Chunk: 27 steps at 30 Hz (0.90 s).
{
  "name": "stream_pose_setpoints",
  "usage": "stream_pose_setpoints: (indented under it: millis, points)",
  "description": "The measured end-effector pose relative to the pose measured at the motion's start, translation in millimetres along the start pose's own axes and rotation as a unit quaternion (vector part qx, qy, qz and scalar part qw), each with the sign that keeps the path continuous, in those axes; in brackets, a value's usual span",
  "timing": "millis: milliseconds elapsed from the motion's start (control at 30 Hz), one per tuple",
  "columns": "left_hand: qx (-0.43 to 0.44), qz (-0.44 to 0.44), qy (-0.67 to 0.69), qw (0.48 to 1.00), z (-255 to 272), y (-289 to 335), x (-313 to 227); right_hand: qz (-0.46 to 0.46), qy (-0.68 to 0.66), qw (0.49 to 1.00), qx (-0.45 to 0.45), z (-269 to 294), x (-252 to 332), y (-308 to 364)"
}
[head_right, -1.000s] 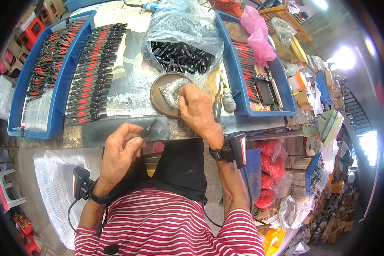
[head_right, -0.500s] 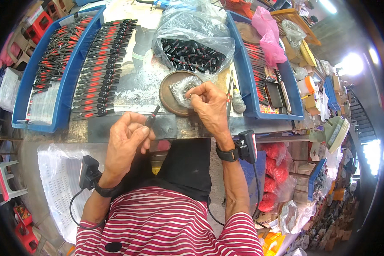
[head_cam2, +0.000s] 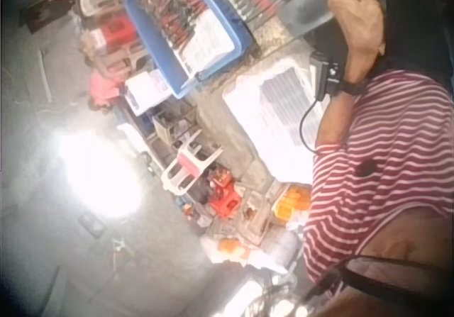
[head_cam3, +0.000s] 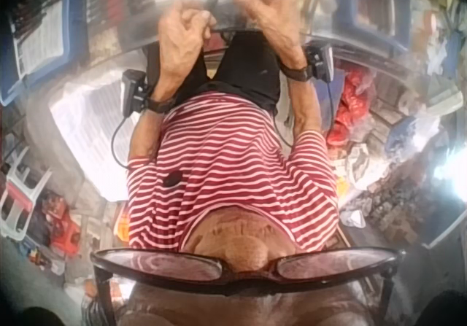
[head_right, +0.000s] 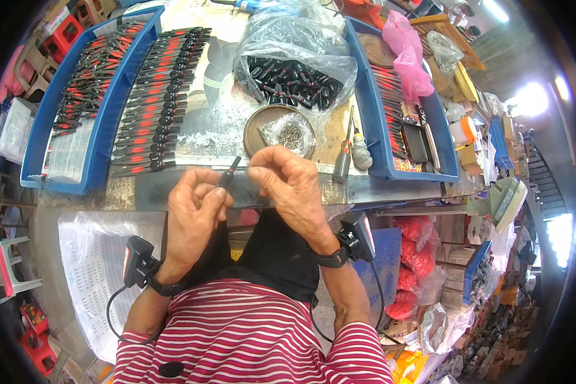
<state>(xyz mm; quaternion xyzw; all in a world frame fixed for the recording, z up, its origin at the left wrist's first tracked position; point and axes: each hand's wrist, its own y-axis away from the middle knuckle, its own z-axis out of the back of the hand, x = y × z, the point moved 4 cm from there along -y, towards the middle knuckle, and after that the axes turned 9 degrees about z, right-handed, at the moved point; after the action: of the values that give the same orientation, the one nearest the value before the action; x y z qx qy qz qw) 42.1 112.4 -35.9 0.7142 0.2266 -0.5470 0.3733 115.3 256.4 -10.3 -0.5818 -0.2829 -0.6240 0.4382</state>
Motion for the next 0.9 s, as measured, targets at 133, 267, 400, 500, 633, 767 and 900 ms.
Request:
stream_pose_setpoints:
  millis: [133, 267, 400, 500, 633, 767, 900]
  points:
    - [-0.025, -0.030, -0.046, 0.998, -0.4, 0.4, 3.8, -0.065, -0.109, 0.992, 0.005, -13.0, -3.9, 7.3]
    - [-0.056, -0.075, -0.106, 0.990, -1.6, 0.2, 5.0, -0.049, -0.090, 0.995, -0.002, -17.2, -6.2, 12.0]
    - [-0.068, -0.095, -0.150, 0.982, -2.8, 2.0, 4.9, -0.055, -0.112, 0.992, -0.027, -19.2, -11.3, 13.1]
    - [-0.076, -0.132, -0.168, 0.974, -4.6, 2.5, 3.7, -0.062, -0.123, 0.990, -0.038, -20.2, -13.5, 14.4]
    - [-0.091, -0.161, -0.183, 0.966, -6.3, 2.3, 4.1, -0.067, -0.137, 0.987, -0.050, -20.9, -16.0, 16.0]
    - [-0.099, -0.169, -0.205, 0.959, -7.4, 3.5, 4.8, -0.075, -0.144, 0.985, -0.062, -21.6, -18.7, 17.4]
    - [-0.100, -0.169, -0.226, 0.954, -8.7, 5.5, 5.3, -0.062, -0.135, 0.986, -0.074, -22.8, -18.7, 19.9]
